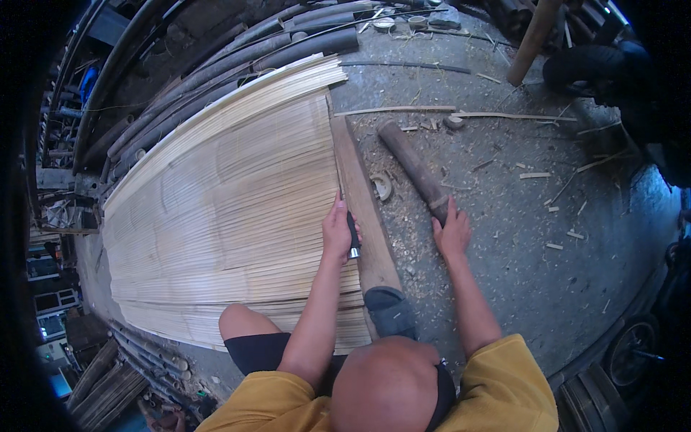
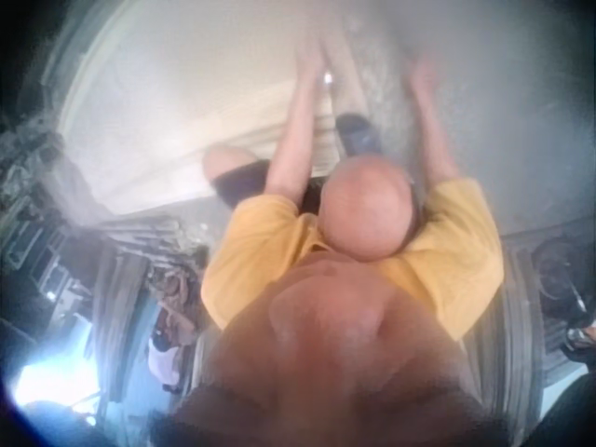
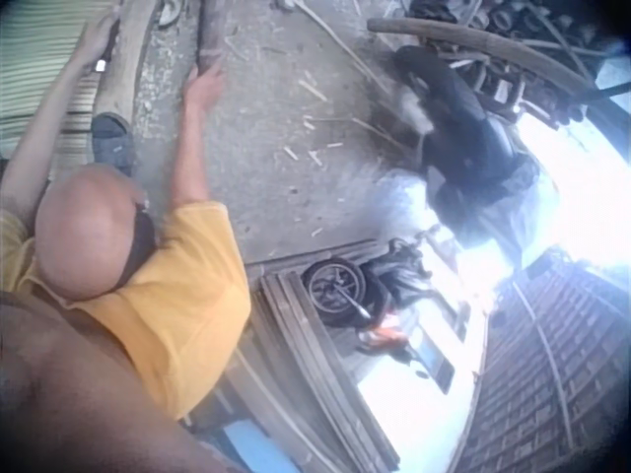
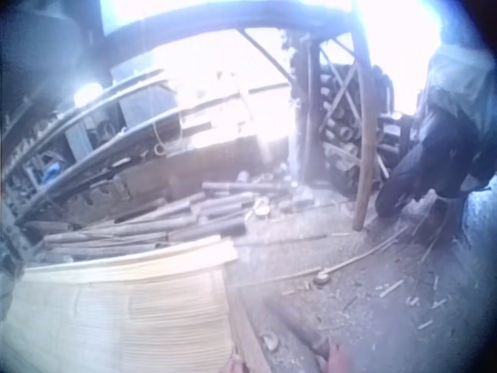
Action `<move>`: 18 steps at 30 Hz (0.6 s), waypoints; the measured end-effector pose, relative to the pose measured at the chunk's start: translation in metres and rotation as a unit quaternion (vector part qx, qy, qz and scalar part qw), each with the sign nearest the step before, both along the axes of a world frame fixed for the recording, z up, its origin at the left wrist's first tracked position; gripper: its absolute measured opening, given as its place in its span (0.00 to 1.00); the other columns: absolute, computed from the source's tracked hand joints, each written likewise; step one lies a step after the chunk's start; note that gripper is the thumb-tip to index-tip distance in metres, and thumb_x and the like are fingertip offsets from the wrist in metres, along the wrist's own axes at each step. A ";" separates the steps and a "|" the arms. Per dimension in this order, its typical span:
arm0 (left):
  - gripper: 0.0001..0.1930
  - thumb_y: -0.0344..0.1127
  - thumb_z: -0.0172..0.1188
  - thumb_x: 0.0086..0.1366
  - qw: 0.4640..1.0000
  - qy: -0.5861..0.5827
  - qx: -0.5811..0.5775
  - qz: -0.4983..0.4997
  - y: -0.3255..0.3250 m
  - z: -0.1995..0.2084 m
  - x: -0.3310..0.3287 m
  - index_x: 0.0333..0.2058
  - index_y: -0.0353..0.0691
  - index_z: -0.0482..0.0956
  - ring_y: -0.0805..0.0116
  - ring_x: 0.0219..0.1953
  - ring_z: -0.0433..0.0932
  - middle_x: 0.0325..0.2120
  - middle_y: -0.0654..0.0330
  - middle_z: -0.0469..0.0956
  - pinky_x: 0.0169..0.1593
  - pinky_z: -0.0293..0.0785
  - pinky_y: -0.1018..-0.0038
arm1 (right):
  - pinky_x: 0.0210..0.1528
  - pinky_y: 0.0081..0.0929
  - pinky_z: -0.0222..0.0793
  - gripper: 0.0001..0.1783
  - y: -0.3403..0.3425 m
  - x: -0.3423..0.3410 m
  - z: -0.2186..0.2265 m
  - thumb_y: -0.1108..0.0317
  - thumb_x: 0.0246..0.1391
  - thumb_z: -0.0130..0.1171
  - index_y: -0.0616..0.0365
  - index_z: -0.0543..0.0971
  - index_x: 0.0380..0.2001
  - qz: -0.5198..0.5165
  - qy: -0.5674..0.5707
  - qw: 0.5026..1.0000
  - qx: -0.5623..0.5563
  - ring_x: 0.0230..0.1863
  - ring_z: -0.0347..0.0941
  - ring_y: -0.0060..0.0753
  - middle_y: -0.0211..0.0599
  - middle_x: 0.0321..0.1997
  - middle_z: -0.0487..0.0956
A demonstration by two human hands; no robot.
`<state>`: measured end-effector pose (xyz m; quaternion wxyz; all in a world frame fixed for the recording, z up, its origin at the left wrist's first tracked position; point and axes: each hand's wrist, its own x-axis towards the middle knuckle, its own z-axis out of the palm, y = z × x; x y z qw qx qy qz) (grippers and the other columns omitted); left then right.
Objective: The person uses a knife and a wooden mallet to split a large bamboo sheet into thin strips. They repeatedly position the knife and strike it with the mallet to drive the blade through the bamboo, then separate the resulting strips.
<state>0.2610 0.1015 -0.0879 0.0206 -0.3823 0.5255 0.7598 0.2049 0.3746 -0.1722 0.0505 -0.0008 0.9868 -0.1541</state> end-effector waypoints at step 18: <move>0.28 0.50 0.47 0.79 0.999 0.019 0.022 0.034 -0.001 -0.041 0.011 0.74 0.59 0.57 0.77 0.19 0.71 0.24 0.66 0.72 0.19 0.73 0.76 | 0.59 0.41 0.73 0.50 -0.074 -0.091 0.209 0.55 0.44 0.78 0.55 0.64 0.69 0.108 -0.111 0.898 -0.411 0.55 0.77 0.44 0.47 0.61 0.74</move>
